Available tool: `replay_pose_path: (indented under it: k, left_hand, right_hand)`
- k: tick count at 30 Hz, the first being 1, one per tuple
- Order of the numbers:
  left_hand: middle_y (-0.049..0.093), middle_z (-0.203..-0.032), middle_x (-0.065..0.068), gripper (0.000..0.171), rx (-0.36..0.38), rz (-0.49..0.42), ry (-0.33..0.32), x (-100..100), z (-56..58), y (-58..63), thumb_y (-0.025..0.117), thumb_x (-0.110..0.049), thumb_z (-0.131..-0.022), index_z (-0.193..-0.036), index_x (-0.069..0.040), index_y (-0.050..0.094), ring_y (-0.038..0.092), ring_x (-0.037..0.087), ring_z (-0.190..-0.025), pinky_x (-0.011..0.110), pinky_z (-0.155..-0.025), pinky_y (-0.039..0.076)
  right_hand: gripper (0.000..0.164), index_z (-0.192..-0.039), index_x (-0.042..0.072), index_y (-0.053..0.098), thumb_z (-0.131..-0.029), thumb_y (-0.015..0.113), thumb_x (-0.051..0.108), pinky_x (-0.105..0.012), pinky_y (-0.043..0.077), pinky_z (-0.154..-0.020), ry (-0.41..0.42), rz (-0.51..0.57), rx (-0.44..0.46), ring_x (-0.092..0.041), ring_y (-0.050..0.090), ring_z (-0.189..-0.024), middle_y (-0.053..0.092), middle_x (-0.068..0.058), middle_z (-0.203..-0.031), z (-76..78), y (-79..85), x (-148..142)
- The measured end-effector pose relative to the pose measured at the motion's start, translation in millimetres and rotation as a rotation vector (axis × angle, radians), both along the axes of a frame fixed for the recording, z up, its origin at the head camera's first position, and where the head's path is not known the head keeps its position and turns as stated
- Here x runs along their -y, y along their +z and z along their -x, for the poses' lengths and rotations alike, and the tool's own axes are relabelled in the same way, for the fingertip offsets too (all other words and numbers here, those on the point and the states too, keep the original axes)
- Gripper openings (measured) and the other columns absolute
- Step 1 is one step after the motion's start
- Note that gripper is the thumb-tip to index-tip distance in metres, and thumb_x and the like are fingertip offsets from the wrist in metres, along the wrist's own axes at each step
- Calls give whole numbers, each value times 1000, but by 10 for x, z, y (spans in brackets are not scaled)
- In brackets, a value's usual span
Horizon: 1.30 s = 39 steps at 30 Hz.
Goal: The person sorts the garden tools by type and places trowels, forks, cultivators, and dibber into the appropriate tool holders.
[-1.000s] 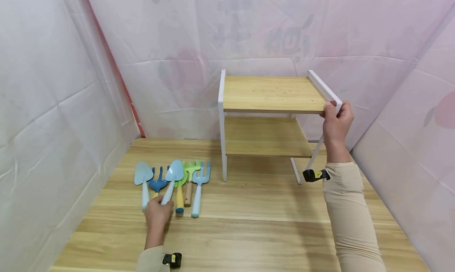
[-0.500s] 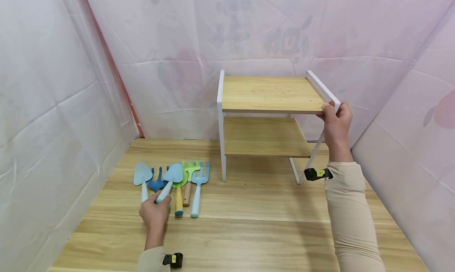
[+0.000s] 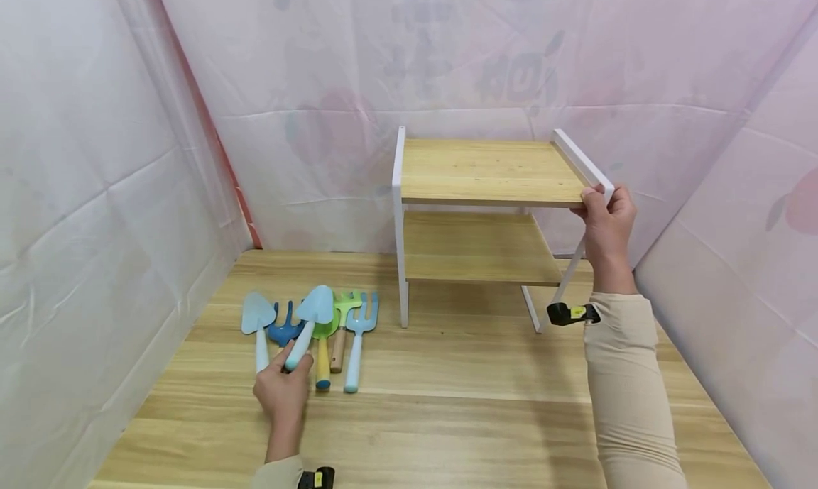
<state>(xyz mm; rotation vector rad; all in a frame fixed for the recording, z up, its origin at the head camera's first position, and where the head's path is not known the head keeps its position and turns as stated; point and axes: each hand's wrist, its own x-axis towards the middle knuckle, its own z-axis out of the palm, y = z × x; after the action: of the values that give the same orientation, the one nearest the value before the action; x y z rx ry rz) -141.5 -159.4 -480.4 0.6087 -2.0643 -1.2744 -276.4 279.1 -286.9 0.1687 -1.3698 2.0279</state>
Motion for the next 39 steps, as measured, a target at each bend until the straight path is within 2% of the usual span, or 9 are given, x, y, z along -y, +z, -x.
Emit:
replay_pose_path:
  k: [4, 7, 11, 14, 19, 25, 30, 37, 39]
  left_hand:
    - [67, -95, 19, 35, -93, 26, 1, -68, -40, 41, 76, -6, -70, -104, 0, 70, 64, 32, -88, 13, -66, 43]
    - [66, -95, 20, 33, -162, 41, -8, -105, -53, 72, 75, -4, -71, -103, 3, 69, 64, 32, -84, 3, -62, 37]
    - [67, -92, 20, 32, -253, 104, -5, -148, -64, 87, 76, -1, -70, -100, 5, 70, 65, 26, -76, 3, -59, 39]
    - [68, -90, 20, 32, -322, 147, 12, -175, -76, 102, 77, 1, -68, -99, 5, 70, 64, 13, -70, 4, -56, 40]
    - [68, -89, 20, 32, -400, 141, 14, -208, -92, 193, 77, 2, -70, -101, 4, 69, 57, -4, -65, 6, -53, 42]
    - [68, -86, 19, 32, -460, 112, 5, -247, -119, 317, 77, 4, -68, -99, 4, 70, 57, -4, -65, 7, -55, 43]
    - [68, -86, 20, 31, -517, 124, -16, -278, -110, 409, 77, 11, -66, -96, 8, 70, 57, -4, -68, 7, -56, 43]
    - [67, -83, 24, 32, -644, 209, -3, -457, -213, 807, 72, 21, -64, -94, 14, 67, 58, -3, -79, 6, -64, 44]
    - [66, -83, 25, 30, -665, 204, -23, -469, -210, 836, 70, 22, -65, -94, 16, 65, 58, -3, -80, 8, -65, 45]
  right_hand:
    - [11, -81, 3, 46, -85, 52, -6, -21, 48, -56, 39, 13, 12, -14, 56, -60, 48, -9, -77, -9, 9, -26]
    - [12, -81, 5, 46, -87, 53, -4, -19, 45, -53, 24, -15, 39, -13, 51, -57, 47, -8, -75, -16, 7, -40]
    - [12, -81, 6, 47, -87, 54, -1, -18, 42, -52, -11, -50, 69, -12, 46, -55, 45, -7, -70, -29, 1, -55]
    - [13, -80, 5, 47, -87, 55, -2, -18, 42, -50, -5, -26, 64, -13, 46, -53, 45, -7, -68, -39, 3, -56]
    - [14, -79, 4, 47, -86, 55, -4, -18, 42, -49, 11, 6, 42, -13, 46, -54, 45, -7, -67, -53, 13, -45]
    - [14, -79, 4, 47, -86, 54, -5, -19, 41, -49, 8, 4, 26, -13, 46, -53, 46, -7, -67, -51, 18, -31]
    - [14, -78, 5, 47, -86, 54, -5, -18, 41, -49, 2, 0, 16, -13, 46, -52, 46, -7, -66, -43, 22, -29]
    - [15, -77, 4, 46, -85, 53, -6, -18, 40, -47, -10, 11, 3, -12, 45, -51, 46, -7, -65, -45, 25, -11]
    - [15, -77, 5, 46, -85, 53, -6, -18, 40, -47, -18, 11, 2, -12, 45, -51, 46, -7, -64, -48, 18, -10]
